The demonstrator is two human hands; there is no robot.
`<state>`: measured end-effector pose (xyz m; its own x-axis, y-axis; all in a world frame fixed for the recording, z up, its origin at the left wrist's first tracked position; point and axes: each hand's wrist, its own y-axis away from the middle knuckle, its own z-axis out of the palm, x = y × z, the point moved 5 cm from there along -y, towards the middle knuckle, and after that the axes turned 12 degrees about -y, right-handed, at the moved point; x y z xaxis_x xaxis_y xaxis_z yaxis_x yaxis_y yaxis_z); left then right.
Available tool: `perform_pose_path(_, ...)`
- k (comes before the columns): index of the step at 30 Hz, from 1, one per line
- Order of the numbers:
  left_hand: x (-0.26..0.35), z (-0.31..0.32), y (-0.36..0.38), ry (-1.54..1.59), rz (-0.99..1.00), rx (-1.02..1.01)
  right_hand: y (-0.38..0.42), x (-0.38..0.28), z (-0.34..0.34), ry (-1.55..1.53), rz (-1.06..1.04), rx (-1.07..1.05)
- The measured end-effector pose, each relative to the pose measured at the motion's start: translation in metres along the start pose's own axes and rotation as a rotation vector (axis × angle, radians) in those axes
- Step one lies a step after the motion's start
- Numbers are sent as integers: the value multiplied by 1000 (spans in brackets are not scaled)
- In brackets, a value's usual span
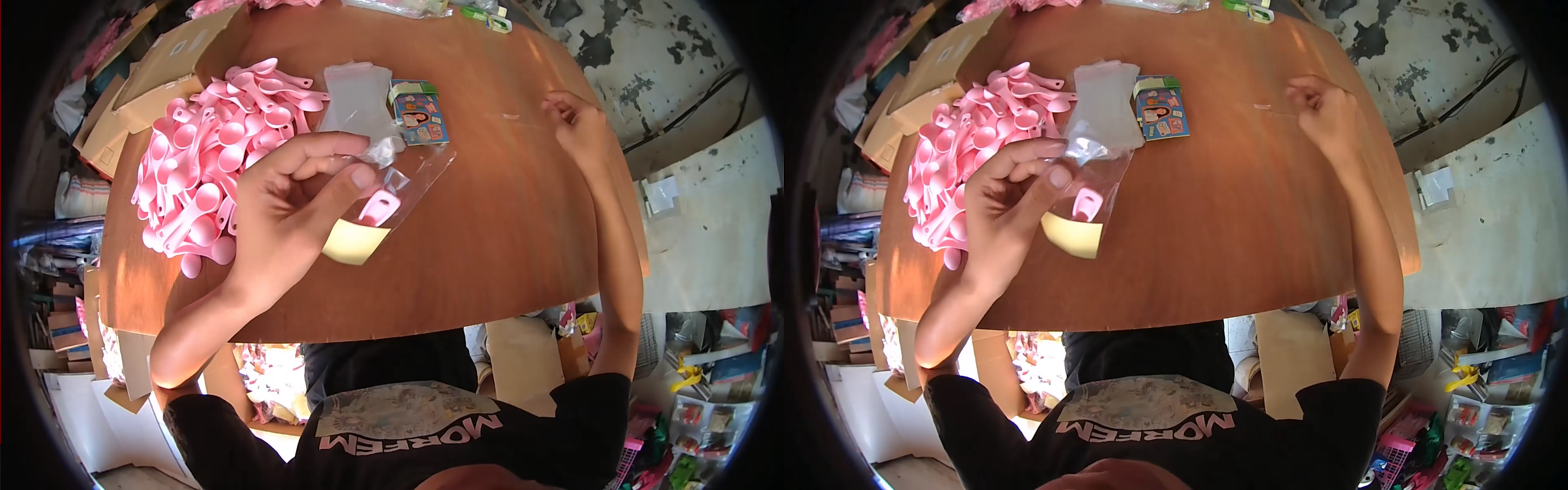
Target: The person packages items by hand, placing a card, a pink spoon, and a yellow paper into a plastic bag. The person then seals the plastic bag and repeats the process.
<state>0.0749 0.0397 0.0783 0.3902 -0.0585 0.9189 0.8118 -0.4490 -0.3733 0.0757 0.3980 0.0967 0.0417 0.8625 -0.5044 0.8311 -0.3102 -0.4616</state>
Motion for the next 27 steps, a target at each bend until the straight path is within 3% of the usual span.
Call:
perform_pose_path(2, -5, 4, -5, 45, -29, 23, 18, -37, 19, -460, -51, -315)
perform_pose_path(4, -11, 7, -10, 150, -63, 23, 53, -108, 21, -650, -253, -627)
perform_pose_path(7, -13, 8, -11, 208, -99, 18, 76, -162, 37, -909, -306, -625)
perform_pose_path(9, -16, 6, -8, 242, -143, 9, 84, -172, 51, -979, -133, -643)
perform_pose_path(10, -15, 2, -6, 218, -72, 0, 84, -174, 53, -983, -134, -648)
perform_pose_path(12, -13, -4, -3, 186, 1, 1, 74, -177, 46, -1147, -180, -400)
perform_pose_path(13, -11, -8, -1, 182, 62, 18, 68, -182, 34, -1057, -335, -321)
perform_pose_path(14, -8, -12, 1, 179, 123, 39, 62, -183, 32, -1062, -343, -333)
perform_pose_path(16, -11, -17, 2, 251, 47, 41, 60, -190, 41, -761, -472, -538)
perform_pose_path(17, -10, -14, 3, 91, 76, 10, 61, -191, 43, -873, -371, -503)
perform_pose_path(21, -14, -1, 7, -196, 137, 7, 58, -198, 42, -950, -479, -379)
perform_pose_path(27, -23, 9, 10, -56, 27, -24, 65, -192, 49, -1078, -206, -560)
